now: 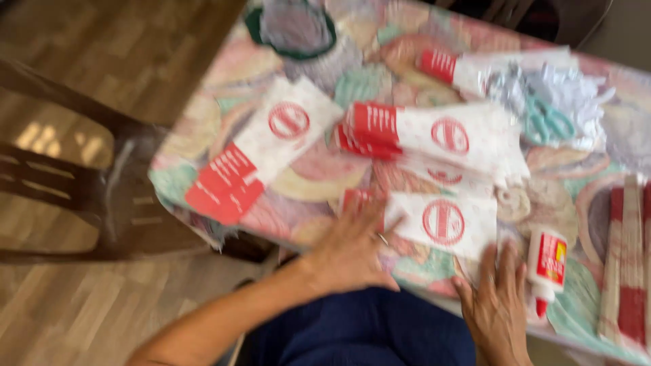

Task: Applying glue to paper food wrappers and folding them into shape at a table.

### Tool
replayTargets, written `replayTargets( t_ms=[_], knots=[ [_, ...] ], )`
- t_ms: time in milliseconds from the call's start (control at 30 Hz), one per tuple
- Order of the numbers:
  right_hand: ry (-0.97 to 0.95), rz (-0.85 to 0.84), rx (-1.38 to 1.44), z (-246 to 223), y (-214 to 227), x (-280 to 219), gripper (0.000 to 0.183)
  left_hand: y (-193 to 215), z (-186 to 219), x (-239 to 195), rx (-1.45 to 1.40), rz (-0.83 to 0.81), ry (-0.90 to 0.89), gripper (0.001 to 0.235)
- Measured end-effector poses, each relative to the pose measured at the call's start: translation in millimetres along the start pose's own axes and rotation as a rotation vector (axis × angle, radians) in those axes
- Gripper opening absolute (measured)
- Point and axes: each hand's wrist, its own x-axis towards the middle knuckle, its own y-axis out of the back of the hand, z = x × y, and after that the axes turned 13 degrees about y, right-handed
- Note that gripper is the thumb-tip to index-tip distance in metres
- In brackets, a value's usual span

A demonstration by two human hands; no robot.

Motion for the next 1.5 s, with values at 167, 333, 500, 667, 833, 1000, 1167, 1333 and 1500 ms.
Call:
replayTargets(
  t_ms=[167,333,500,667,833,1000,1167,1333,1500],
  knots=[
    [0.147,0.154,-0.064,5.6,-10.5,2.9,0.093,-26.1,19.7,-2.0,0.346,0.033,-0.095,0.136],
    [0.332,0.295,-0.091,19.8,-28.7,-15.6,0.070,0.0,30.1,-25.8,0.218,0.249,-0.156,0.044],
    [0.137,0.036,0.255,53.4,-36.6,-43.6,0.038,46.3,2.9,-23.8,-0.412,-0.318,0.097,0.052],
    [0.136,0.356,0.433,-29.6,93.2,158.9,0.017,111.7,-89.4,-4.9,-0.839,-0.296,0.483,0.019],
    [0.245,0.556,0.360,-64.0,74.2,279.6,0.037,128.1,-190.5,0.2,-0.964,-0.064,0.659,0.036],
    [0.363,0.454,0.525,-138.7,38.9,288.7,0.024,85.4,-233.9,-2.7,-0.123,0.035,0.981,0.042],
    [0.091,0.059,0.761,-158.4,-37.3,260.1,0.035,92.5,-216.4,3.1,0.003,0.020,0.849,0.039],
    [-0.436,-0.163,1.348,-186.8,-12.9,285.0,0.074,82.5,-222.9,21.9,-0.005,-0.096,0.912,0.042],
    [-0.739,0.098,1.935,-209.5,-24.2,292.2,0.087,84.1,-207.8,32.0,-0.092,-0.157,0.997,0.045]
  ],
)
